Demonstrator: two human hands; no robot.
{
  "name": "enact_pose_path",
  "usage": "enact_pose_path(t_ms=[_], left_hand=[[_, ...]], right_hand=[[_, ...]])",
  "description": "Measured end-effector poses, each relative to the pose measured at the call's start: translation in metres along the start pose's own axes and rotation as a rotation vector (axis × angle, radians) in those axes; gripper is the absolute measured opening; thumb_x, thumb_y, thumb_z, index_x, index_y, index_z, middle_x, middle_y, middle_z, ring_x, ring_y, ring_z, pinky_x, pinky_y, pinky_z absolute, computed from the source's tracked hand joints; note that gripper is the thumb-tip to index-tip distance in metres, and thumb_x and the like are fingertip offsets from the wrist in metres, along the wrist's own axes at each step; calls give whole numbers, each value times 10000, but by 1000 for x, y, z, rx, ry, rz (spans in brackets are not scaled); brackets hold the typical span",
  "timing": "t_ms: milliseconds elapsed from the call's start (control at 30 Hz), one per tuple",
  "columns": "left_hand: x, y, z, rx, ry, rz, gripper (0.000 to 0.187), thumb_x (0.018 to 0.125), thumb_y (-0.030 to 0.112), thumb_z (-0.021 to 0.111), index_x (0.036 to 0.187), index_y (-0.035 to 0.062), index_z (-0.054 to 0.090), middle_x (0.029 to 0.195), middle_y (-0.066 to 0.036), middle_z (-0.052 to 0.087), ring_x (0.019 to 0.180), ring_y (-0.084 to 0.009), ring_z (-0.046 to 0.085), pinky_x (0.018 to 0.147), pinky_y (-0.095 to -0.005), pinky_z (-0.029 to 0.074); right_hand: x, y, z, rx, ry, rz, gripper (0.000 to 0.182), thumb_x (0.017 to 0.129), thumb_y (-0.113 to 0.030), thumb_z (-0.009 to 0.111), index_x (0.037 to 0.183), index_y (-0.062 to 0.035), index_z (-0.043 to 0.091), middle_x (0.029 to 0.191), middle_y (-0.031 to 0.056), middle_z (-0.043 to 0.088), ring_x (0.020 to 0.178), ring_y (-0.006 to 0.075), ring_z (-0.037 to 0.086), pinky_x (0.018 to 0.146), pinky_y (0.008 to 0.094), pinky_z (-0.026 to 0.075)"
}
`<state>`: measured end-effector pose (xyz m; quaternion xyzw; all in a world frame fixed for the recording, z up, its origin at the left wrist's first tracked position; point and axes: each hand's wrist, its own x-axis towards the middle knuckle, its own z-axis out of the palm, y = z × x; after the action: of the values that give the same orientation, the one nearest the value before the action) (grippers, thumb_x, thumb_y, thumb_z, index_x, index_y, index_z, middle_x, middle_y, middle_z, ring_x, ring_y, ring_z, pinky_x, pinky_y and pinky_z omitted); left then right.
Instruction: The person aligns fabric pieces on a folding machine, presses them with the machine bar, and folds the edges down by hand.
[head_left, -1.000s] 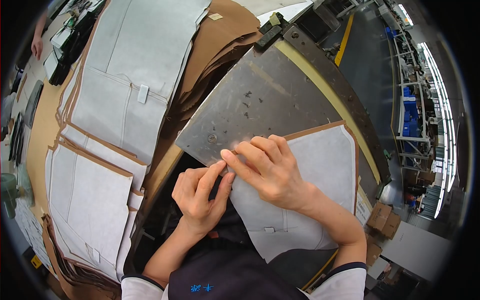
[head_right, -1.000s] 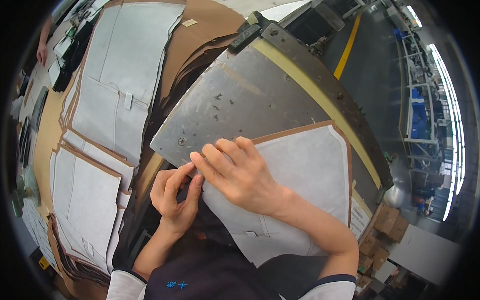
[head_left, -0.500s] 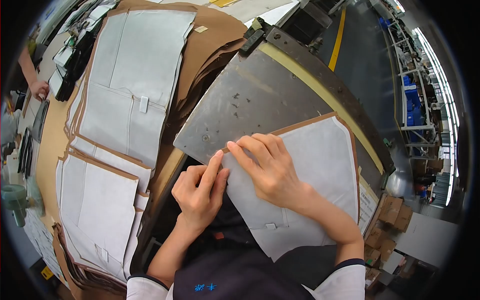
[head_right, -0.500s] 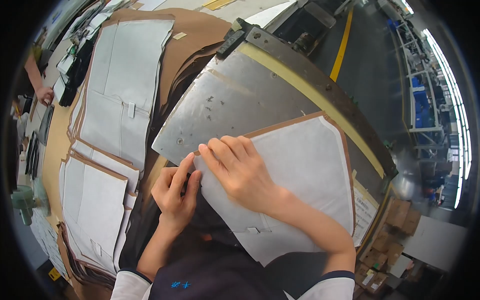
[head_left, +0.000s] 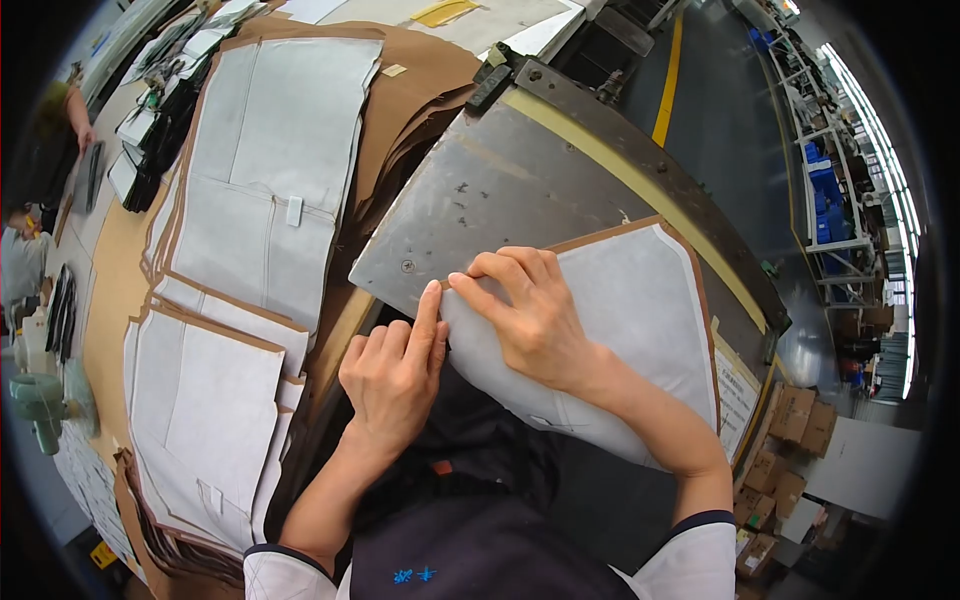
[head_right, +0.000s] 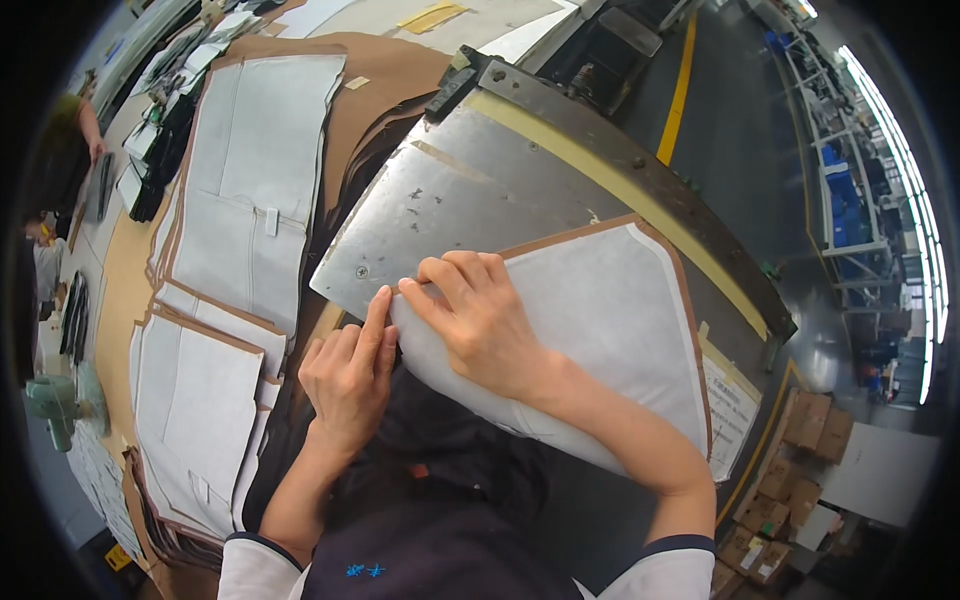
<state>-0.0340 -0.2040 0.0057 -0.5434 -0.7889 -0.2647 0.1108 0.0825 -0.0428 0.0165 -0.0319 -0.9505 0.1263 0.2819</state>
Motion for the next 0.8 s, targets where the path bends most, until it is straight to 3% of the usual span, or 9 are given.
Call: enact_pose_path(t_ms=[367,467,800], left_hand=[[-1,0,-2,0,-85,-10,417,1002,185,636,1407,85,613,610,-25,528,512,-181,525,536,-352,420],[-4,-1,5,4,-21,-11,441,979,226,675,1399,101,632,579,21,443,492,-140,461,502,-324,350],[-3,0,5,-73,-36,-17,457,977,177,672,1420,83,607,553,-7,520,461,-169,502,477,-343,372]], right_hand=[[-2,0,3,-45,2,-96,354,818,-100,629,1137,48,663,1136,130,601,1059,291,584,884,424,473],[-4,0,0,-22,-20,-78,360,823,-95,622,1152,48,656,1141,130,597,1072,291,576,894,427,467],[-2,0,-2,59,-33,-26,336,805,-30,616,1135,20,654,1131,142,585,1077,311,564,915,423,456]])
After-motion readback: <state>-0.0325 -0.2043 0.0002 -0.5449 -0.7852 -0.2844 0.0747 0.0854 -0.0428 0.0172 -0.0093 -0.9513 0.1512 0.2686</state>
